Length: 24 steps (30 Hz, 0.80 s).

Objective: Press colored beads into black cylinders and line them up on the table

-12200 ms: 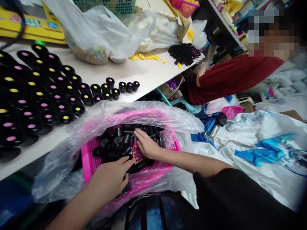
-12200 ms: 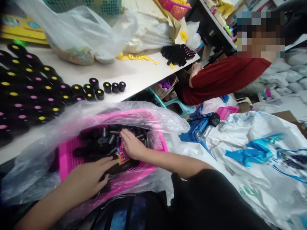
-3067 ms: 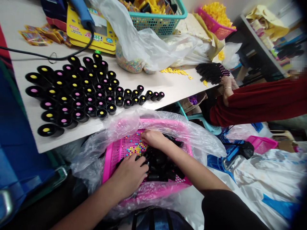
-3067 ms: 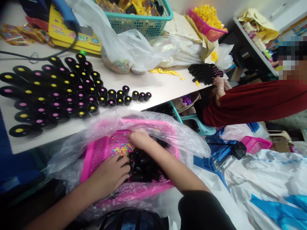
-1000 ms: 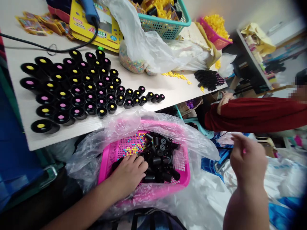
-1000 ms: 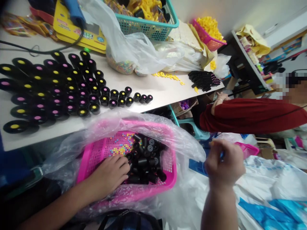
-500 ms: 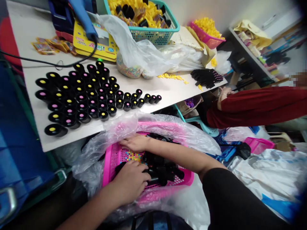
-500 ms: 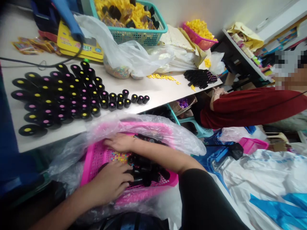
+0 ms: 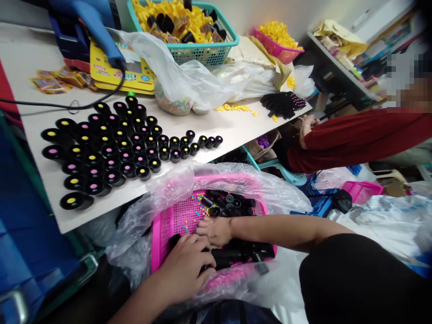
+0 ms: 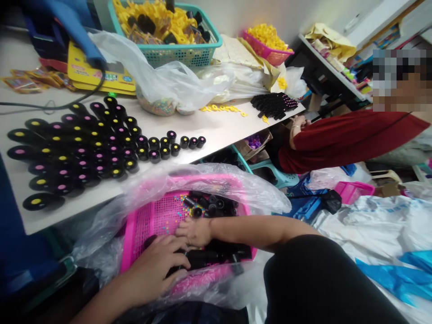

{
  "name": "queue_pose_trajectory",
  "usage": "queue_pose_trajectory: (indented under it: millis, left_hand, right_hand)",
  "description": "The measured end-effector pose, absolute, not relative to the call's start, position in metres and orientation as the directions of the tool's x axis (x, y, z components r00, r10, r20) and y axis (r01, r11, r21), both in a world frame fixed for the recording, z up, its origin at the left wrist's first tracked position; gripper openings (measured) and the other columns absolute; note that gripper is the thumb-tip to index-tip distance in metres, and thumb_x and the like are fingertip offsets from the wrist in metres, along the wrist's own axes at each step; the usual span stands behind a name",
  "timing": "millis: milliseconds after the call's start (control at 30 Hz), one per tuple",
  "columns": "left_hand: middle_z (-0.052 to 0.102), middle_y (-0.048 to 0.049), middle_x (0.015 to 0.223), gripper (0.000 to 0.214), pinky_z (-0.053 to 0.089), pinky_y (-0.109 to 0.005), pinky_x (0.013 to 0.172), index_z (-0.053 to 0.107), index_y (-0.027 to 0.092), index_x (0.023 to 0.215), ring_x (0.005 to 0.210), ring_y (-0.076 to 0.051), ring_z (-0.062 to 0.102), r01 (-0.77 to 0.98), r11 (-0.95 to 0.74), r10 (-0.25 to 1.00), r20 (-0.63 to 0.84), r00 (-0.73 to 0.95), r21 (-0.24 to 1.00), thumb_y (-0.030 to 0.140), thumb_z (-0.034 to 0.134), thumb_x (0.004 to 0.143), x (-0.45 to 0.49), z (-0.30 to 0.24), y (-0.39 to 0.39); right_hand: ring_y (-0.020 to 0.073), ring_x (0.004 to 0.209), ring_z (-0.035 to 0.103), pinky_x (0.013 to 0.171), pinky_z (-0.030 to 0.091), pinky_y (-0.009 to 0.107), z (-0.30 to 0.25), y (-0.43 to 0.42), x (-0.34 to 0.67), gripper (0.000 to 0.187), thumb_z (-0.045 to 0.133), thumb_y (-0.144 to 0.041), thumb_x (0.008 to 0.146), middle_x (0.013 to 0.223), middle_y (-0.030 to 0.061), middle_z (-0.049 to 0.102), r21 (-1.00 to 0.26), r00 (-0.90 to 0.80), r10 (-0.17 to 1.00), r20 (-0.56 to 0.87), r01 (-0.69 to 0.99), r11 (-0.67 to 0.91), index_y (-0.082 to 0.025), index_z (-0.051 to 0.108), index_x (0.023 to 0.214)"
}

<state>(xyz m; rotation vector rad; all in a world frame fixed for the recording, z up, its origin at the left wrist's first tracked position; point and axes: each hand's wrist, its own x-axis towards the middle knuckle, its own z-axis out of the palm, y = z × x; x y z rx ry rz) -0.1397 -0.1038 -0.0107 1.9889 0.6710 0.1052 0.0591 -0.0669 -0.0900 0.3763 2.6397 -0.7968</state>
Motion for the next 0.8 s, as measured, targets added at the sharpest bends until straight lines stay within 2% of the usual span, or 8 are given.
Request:
queue_pose_trajectory:
  millis: [100,233,400,467,567,633,700,800]
  left_hand:
    - [0.065,-0.0006,0.105,0.017,0.034,-0.048,0.095,0.07,0.034,0.094,0.106,-0.025,0.051,0.451,-0.348,0.518,-0.232,0.823,0.822,0.034,0.055,0.086,-0.14,-0.013,-0.104]
    - [0.065,-0.001,0.105,0.018,0.035,-0.048,0.094,0.071,0.033,0.092,0.104,-0.024,0.052,0.451,-0.34,0.508,-0.242,0.827,0.825,0.033,0.054,0.087,-0.141,-0.012,-0.102]
    - [0.065,-0.0001,0.106,0.02,0.035,-0.047,0.093,0.07,0.033,0.094,0.104,-0.024,0.053,0.446,-0.335,0.482,-0.255,0.838,0.83,0.03,0.052,0.087,-0.143,-0.005,-0.096]
    - [0.065,-0.0004,0.104,0.021,0.035,-0.046,0.092,0.07,0.034,0.095,0.102,-0.023,0.054,0.463,-0.345,0.465,-0.28,0.84,0.817,0.031,0.051,0.087,-0.142,-0.002,-0.094]
    - [0.066,-0.0007,0.103,0.023,0.034,-0.047,0.093,0.07,0.034,0.097,0.102,-0.024,0.054,0.496,-0.354,0.434,-0.331,0.838,0.793,0.033,0.05,0.087,-0.139,0.001,-0.091]
    - [0.066,-0.0014,0.105,0.024,0.033,-0.048,0.095,0.07,0.035,0.099,0.106,-0.026,0.053,0.515,-0.353,0.424,-0.357,0.832,0.781,0.033,0.05,0.087,-0.138,0.002,-0.09]
    - [0.066,-0.0022,0.111,0.024,0.033,-0.048,0.098,0.071,0.034,0.099,0.111,-0.027,0.052,0.521,-0.352,0.422,-0.365,0.83,0.777,0.032,0.051,0.086,-0.136,0.004,-0.088]
    - [0.066,-0.0026,0.111,0.023,0.035,-0.046,0.098,0.071,0.033,0.097,0.111,-0.026,0.053,0.517,-0.351,0.425,-0.359,0.831,0.781,0.032,0.051,0.086,-0.134,0.004,-0.085]
  right_hand:
    - [0.0197,0.087,0.054,0.076,0.041,0.035,-0.095,-0.072,0.065,0.012,0.055,-0.026,0.088,0.097,0.0101,0.062,-0.563,-0.887,0.173,-0.427,0.411,0.717,-0.017,0.063,0.084]
    - [0.0143,0.062,0.052,0.059,0.039,0.027,-0.091,-0.077,0.061,0.021,0.056,-0.024,0.085,0.073,0.0068,0.061,-0.563,-0.82,0.319,-0.476,0.562,0.606,-0.014,0.059,0.067]
    - [0.0072,0.046,0.039,0.047,0.034,0.018,-0.062,-0.063,0.058,0.028,0.047,-0.027,0.087,0.051,-0.005,0.043,-0.686,-0.564,0.434,-0.702,0.699,-0.201,-0.015,0.048,0.062]
    - [0.007,0.042,0.036,0.043,0.033,0.017,-0.046,-0.052,0.058,0.033,0.031,-0.03,0.091,0.05,-0.0053,0.04,-0.673,-0.546,0.402,-0.735,0.66,-0.334,-0.016,0.044,0.064]
    - [0.0081,0.039,0.038,0.038,0.033,0.017,-0.023,-0.038,0.055,0.032,0.026,-0.032,0.089,0.05,-0.0034,0.041,-0.576,-0.592,0.267,-0.76,0.426,-0.697,-0.016,0.044,0.067]
    - [0.0094,0.041,0.044,0.038,0.037,0.017,-0.009,-0.034,0.052,0.027,0.032,-0.032,0.085,0.052,-0.0008,0.047,-0.381,-0.662,0.188,-0.726,0.159,-0.911,-0.015,0.047,0.07]
    - [0.0106,0.047,0.052,0.042,0.042,0.018,0.002,-0.034,0.049,0.023,0.039,-0.031,0.081,0.057,0.0018,0.053,-0.226,-0.704,0.186,-0.686,-0.037,-0.973,-0.013,0.05,0.073]
    - [0.0107,0.05,0.055,0.045,0.044,0.018,0.015,-0.037,0.044,0.019,0.045,-0.029,0.078,0.06,0.0038,0.056,-0.151,-0.714,0.238,-0.659,-0.184,-0.971,-0.012,0.052,0.075]
